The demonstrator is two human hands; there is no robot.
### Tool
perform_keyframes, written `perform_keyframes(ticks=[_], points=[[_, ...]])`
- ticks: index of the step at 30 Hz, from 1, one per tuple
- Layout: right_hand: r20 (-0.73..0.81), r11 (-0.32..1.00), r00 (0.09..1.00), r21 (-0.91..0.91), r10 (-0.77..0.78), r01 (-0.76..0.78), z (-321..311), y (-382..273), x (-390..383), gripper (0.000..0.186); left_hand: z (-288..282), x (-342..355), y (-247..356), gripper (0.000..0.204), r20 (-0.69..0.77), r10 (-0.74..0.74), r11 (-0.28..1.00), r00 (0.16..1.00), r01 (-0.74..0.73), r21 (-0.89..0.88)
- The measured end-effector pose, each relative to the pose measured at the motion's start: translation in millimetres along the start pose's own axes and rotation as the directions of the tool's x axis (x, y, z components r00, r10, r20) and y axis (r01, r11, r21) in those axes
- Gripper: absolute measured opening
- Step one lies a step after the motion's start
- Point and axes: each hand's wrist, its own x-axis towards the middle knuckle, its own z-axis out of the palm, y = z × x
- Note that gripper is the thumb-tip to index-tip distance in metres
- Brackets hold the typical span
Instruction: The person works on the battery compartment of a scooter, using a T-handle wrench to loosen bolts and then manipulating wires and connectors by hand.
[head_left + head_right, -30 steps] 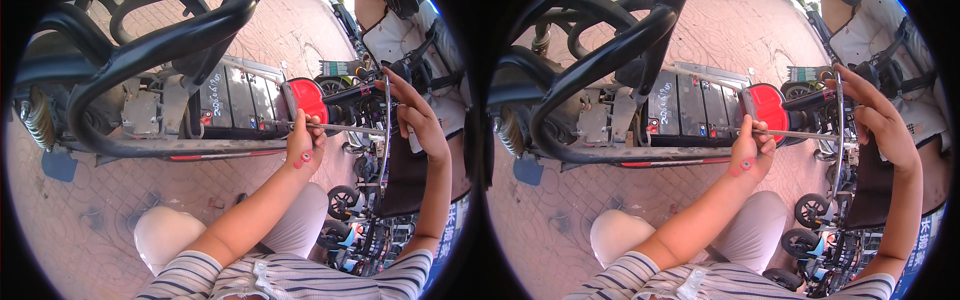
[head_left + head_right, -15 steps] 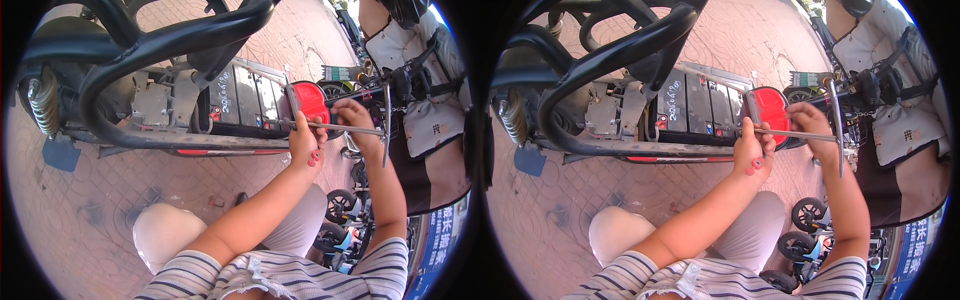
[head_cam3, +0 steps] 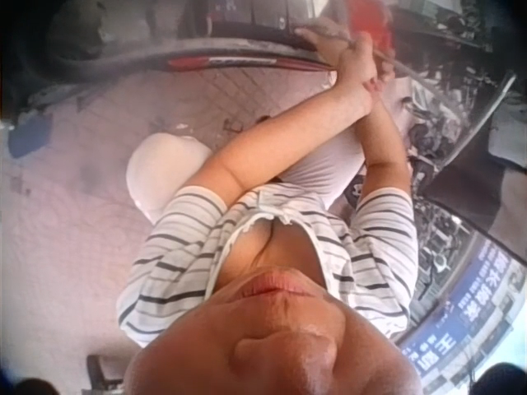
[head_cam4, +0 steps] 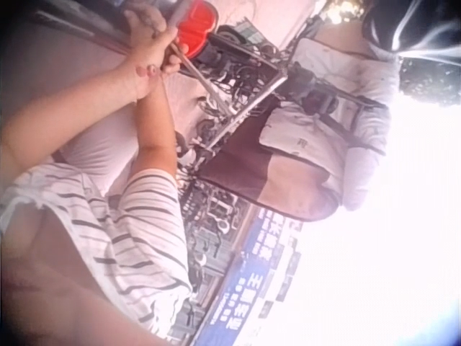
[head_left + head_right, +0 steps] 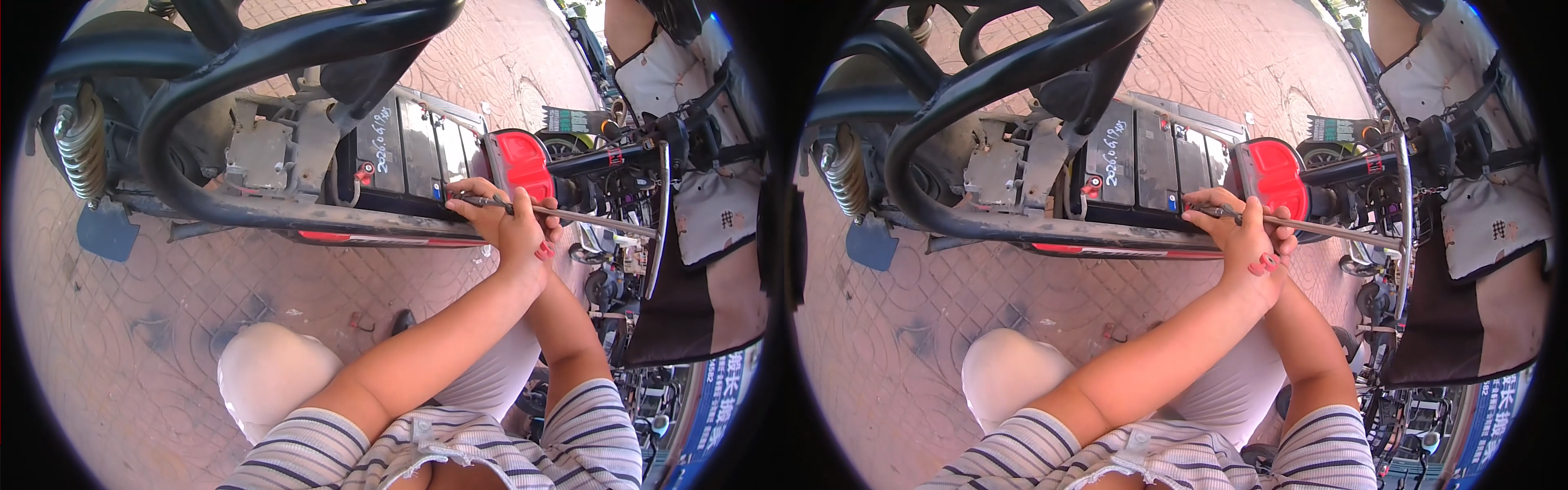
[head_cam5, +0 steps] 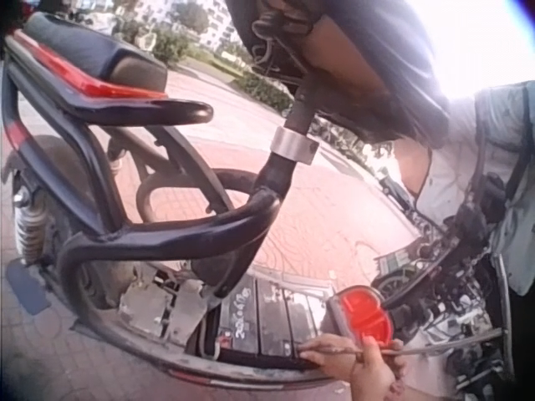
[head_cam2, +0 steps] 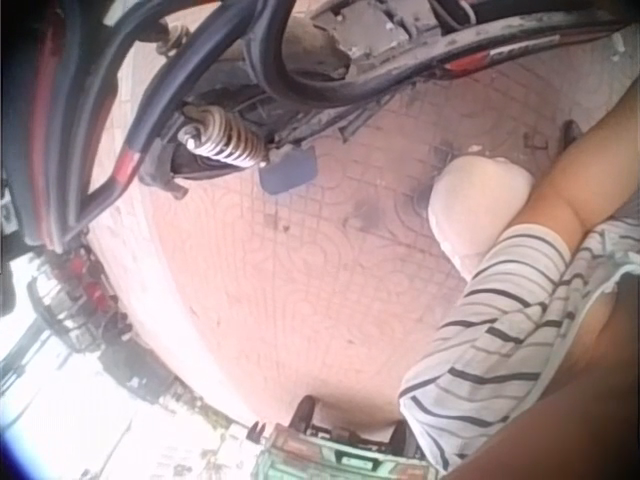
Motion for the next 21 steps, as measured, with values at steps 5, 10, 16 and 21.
perform_keyframes(ticks=[5,10,16,21], points=[[0.08,0.689,0.988,0.709,0.135,-0.152,-22.6,7.5,8.5,0.064,-5.8,-0.7,-14.9,0.037,0.042,-0.05,0.997,0.998,0.048,0.055],[0.201,-0.165,0.942,0.973,0.268,-0.16,-77.8,1.2,25.6,0.013,-3.4,-15.0,-17.1,0.025,0.11,-0.051,0.994,0.993,0.04,0.099],[0.275,-0.274,0.944,0.937,0.184,-0.219,-75.1,7.8,17.0,0.015,-0.8,-41.1,-26.0,0.03,0.214,-0.092,0.969,0.973,0.038,0.245],[0.298,-0.472,0.954,0.846,0.032,-0.249,-74.1,-23.9,-32.3,0.014,-2.9,-62.6,-40.5,0.036,0.235,-0.098,0.973,0.967,0.044,0.227]])
